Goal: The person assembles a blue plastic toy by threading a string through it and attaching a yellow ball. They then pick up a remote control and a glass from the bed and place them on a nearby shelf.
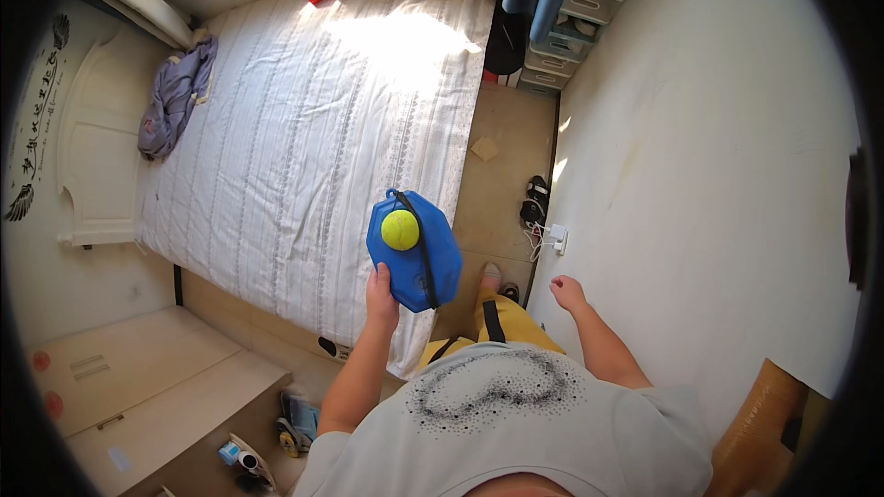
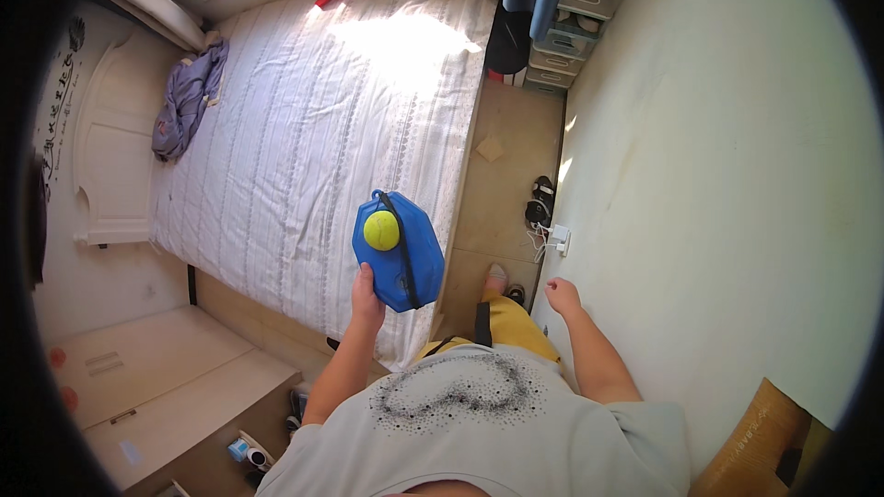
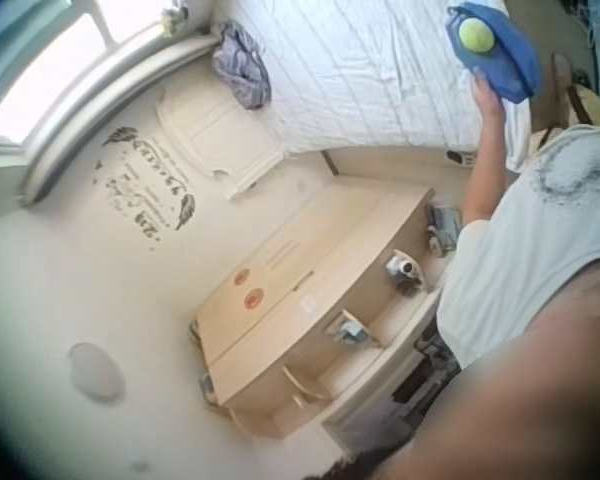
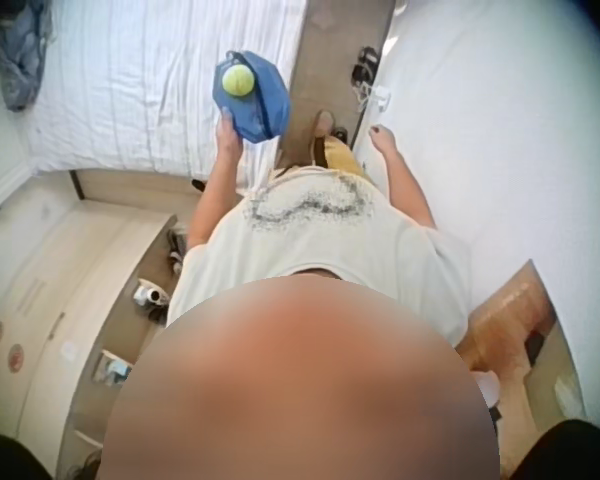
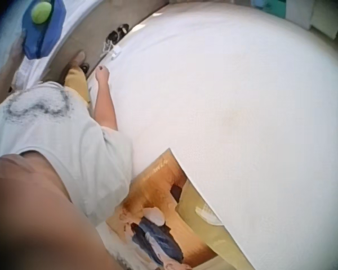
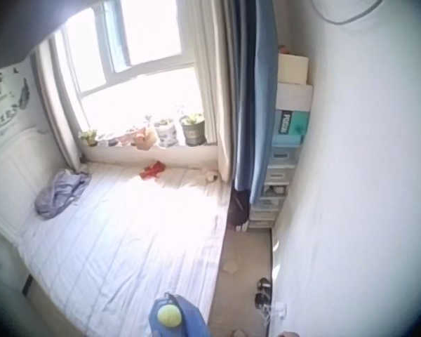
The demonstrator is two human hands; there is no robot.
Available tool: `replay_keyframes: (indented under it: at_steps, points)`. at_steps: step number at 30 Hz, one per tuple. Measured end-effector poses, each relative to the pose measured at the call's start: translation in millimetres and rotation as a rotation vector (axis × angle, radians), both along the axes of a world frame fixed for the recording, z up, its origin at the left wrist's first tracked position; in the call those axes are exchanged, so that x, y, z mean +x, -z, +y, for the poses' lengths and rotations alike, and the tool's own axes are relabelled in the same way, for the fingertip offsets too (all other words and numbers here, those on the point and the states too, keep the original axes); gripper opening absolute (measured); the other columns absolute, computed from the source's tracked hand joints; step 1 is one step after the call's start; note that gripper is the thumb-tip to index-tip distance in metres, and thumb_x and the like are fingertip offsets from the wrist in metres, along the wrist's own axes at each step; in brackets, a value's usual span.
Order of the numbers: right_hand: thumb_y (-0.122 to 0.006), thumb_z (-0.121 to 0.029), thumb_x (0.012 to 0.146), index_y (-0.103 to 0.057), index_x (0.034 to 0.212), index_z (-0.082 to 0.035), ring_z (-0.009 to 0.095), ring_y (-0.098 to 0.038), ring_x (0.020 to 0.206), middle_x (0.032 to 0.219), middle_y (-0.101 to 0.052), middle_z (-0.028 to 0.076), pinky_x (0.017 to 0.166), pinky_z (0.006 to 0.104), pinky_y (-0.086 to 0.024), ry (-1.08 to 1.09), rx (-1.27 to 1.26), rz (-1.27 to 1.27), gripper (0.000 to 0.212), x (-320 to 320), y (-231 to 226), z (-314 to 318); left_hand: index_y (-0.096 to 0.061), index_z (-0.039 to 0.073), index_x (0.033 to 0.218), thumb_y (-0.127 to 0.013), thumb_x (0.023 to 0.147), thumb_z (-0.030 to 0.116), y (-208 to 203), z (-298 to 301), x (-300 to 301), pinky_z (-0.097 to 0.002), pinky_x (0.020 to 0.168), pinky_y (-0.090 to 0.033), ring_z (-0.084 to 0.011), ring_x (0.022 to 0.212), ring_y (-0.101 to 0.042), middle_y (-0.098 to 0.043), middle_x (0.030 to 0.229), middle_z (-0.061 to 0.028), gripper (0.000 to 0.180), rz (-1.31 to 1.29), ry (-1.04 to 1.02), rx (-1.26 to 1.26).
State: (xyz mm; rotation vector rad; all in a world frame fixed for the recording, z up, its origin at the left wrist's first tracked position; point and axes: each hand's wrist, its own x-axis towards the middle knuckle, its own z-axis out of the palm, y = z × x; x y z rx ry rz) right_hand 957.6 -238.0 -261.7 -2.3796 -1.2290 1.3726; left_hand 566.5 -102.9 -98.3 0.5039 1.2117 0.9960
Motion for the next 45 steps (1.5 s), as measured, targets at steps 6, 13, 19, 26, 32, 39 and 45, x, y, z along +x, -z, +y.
replay_keyframes:
  at_steps: [6, 13, 19, 26, 32, 39, 45]
  points:
    - [-0.059, -0.027, 0.079, -0.065, 0.102, -0.005, 0.03, -0.062, 0.09, 0.095, -0.066, 0.015, 0.08, 0.0373, -0.049, -0.215, -0.008, -0.026, 0.032, 7.4, -11.0, 69.4, -0.044, -0.001, 0.122, -0.043, 0.097, 0.039, 16.6, 8.1, -3.1, -0.0297, 0.084, -0.05, -0.0181, 0.098, -0.06, -0.058, 0.113, -0.0104, 0.048, -0.019, -0.197, -0.028]
    - [-0.06, -0.027, 0.079, -0.064, 0.104, -0.004, 0.03, -0.063, 0.088, 0.094, -0.066, 0.015, 0.078, 0.0369, -0.05, -0.266, 0.133, 0.008, 0.034, 33.6, -50.8, 197.0, -0.045, -0.001, 0.123, -0.043, 0.097, 0.041, 40.9, 98.1, 14.7, -0.0298, 0.083, -0.05, -0.0183, 0.098, -0.06, -0.059, 0.114, -0.0106, 0.049, -0.088, -0.247, 0.02]
    - [-0.058, -0.009, 0.076, -0.064, 0.102, -0.004, 0.022, -0.065, 0.078, 0.085, -0.066, 0.01, 0.068, 0.0317, -0.051, -0.163, 0.004, -0.162, 0.027, 104.3, -58.4, 256.5, -0.046, 0.0, 0.12, -0.044, 0.096, 0.042, 58.9, 224.6, 52.5, -0.0282, 0.08, -0.051, -0.017, 0.095, -0.061, -0.06, 0.111, -0.009, 0.048, -0.166, -0.287, -0.023]
    - [-0.048, 0.008, 0.066, -0.066, 0.104, -0.008, 0.026, -0.061, 0.096, 0.101, -0.066, 0.012, 0.083, 0.0333, -0.049, -0.122, -0.15, -0.2, 0.046, 136.1, -73.2, 329.1, -0.045, -0.003, 0.122, -0.041, 0.097, 0.042, 62.4, 329.9, 61.6, -0.0314, 0.087, -0.048, -0.0189, 0.101, -0.059, -0.058, 0.116, -0.011, 0.052, -0.074, -0.234, 0.004]
    - [-0.055, -0.005, 0.067, -0.062, 0.115, -0.008, 0.032, -0.053, 0.112, 0.117, -0.059, 0.017, 0.095, 0.0358, -0.043, -0.511, -0.148, -0.129, 0.048, 140.6, -34.8, 508.8, -0.046, 0.0, 0.12, -0.044, 0.097, 0.039, 74.2, 387.0, 82.2, -0.0291, 0.085, -0.048, -0.0162, 0.096, -0.058, -0.058, 0.11, -0.0083, 0.045, -0.025, -0.375, -0.065]
    - [-0.068, -0.03, 0.075, -0.033, 0.135, 0.003, 0.035, -0.039, 0.126, 0.136, -0.04, 0.023, 0.105, 0.0386, -0.034, -0.671, 0.25, -0.175, 0.077, 56.3, 8.0, 879.1, -0.045, 0.001, 0.123, -0.045, 0.097, 0.037, 137.2, 459.9, 134.5, -0.0284, 0.082, -0.049, -0.0153, 0.095, -0.058, -0.058, 0.111, -0.0073, 0.044, 0.026, -0.571, -0.214]
    - [-0.065, -0.044, 0.078, -0.04, 0.132, 0.002, 0.033, -0.049, 0.118, 0.13, -0.048, 0.02, 0.098, 0.0393, -0.04, -0.511, 0.244, -0.29, 0.074, 22.8, 73.9, 1103.0, -0.042, 0.0, 0.126, -0.039, 0.098, 0.038, 177.2, 528.9, 178.2, -0.0327, 0.088, -0.049, -0.0201, 0.106, -0.057, -0.055, 0.121, -0.0106, 0.047, 0.019, -0.662, -0.261]
